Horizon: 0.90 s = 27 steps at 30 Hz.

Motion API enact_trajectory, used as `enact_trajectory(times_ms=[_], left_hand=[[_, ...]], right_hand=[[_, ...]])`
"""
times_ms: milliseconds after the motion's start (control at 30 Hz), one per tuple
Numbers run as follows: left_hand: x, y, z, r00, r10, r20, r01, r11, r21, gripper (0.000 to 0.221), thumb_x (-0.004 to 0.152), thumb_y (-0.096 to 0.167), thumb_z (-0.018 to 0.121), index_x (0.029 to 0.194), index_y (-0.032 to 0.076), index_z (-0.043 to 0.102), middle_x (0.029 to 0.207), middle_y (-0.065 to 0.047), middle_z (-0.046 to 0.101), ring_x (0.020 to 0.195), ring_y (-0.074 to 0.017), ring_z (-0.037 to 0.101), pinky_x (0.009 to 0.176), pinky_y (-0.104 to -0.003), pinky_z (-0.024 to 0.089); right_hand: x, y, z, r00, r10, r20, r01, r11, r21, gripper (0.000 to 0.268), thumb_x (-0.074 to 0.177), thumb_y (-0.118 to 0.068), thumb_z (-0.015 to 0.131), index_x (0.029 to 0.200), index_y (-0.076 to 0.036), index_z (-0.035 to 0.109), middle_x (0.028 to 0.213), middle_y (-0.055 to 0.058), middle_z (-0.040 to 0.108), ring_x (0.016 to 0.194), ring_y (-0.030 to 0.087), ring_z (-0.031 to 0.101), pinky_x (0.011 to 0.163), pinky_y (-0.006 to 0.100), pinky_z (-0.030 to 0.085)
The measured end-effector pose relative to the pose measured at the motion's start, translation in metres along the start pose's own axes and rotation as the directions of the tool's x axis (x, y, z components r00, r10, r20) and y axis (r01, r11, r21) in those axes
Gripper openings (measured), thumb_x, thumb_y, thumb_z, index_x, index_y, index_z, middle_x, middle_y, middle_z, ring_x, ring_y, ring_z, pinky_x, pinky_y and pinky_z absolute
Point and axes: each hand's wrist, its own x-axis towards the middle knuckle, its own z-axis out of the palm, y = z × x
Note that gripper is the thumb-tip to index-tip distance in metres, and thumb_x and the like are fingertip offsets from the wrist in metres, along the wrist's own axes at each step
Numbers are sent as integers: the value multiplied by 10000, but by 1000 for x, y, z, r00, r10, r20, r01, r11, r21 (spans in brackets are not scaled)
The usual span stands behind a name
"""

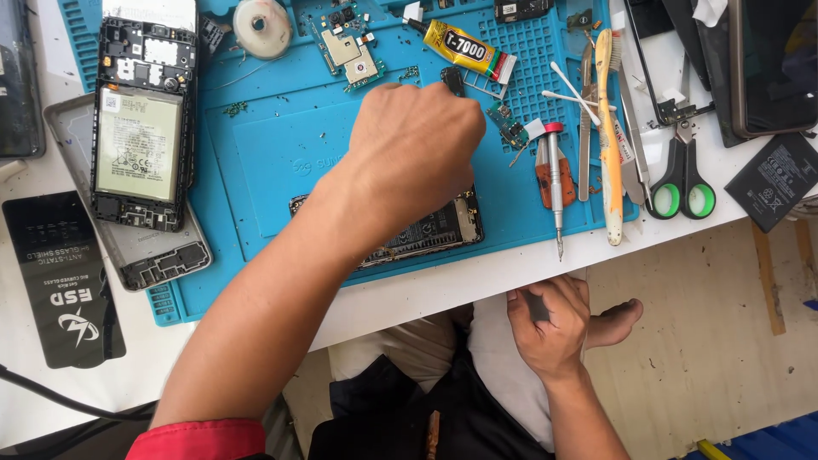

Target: Repairing a mobile phone by removing screws and seating internal components

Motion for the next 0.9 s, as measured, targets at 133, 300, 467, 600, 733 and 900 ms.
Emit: enact_trajectory(times_ms=[133, 300, 467, 600, 733, 900], left_hand=[[0, 13, 7, 997, 18, -80, -9, 995, 104, 192, 821, 43, 664, 666, 153, 637, 635, -90, 673, 579, -396, 671, 579, -468, 479], [-2, 22, 11, 996, 16, -93, 3, 980, 199, 331, 883, 15, 643, 618, 200, 571, 596, -42, 637, 522, -335, 603, 603, -428, 425], [3, 15, 21, 992, 27, -126, -6, 986, 164, 211, 784, 106, 678, 608, 178, 585, 597, -60, 628, 521, -344, 589, 588, -436, 449], [4, 13, 23, 991, 46, -128, -22, 983, 183, 180, 775, 168, 688, 617, 169, 604, 606, -66, 638, 543, -366, 620, 541, -438, 466], [2, 11, 22, 990, 57, -127, -32, 981, 191, 210, 770, 165, 688, 591, 165, 579, 580, -68, 614, 520, -362, 620, 482, -425, 434], [1, 13, 25, 995, 36, -91, -16, 978, 210, 303, 802, 143, 695, 582, 192, 492, 528, -26, 498, 468, -279, 468, 463, -399, 364]], right_hand=[[2, -1, -3, 1000, 19, 3, -19, 1000, 20, 63, 889, -104, 686, 867, -46, 683, 858, 41, 711, 833, 226, 652, 857, 380, 411], [3, -2, -5, 1000, 19, 1, -19, 1000, 25, 60, 881, -95, 693, 844, -49, 681, 818, 31, 697, 792, 217, 642, 842, 379, 416], [4, -3, -7, 1000, 23, 10, -23, 1000, 15, 47, 873, -95, 678, 839, -64, 683, 812, 16, 700, 789, 200, 643, 828, 378, 403], [2, 1, -7, 1000, 12, 10, -12, 1000, 14, 53, 885, -102, 688, 854, -60, 682, 831, 21, 711, 806, 203, 654, 826, 379, 403], [1, 2, -7, 1000, 11, 0, -11, 1000, 25, 34, 874, -92, 680, 855, -64, 683, 827, 17, 715, 803, 201, 655, 824, 375, 401], [4, -1, -10, 1000, 15, 10, -15, 999, 43, 46, 889, -100, 679, 855, -70, 679, 830, 19, 708, 806, 200, 656, 841, 371, 405]])
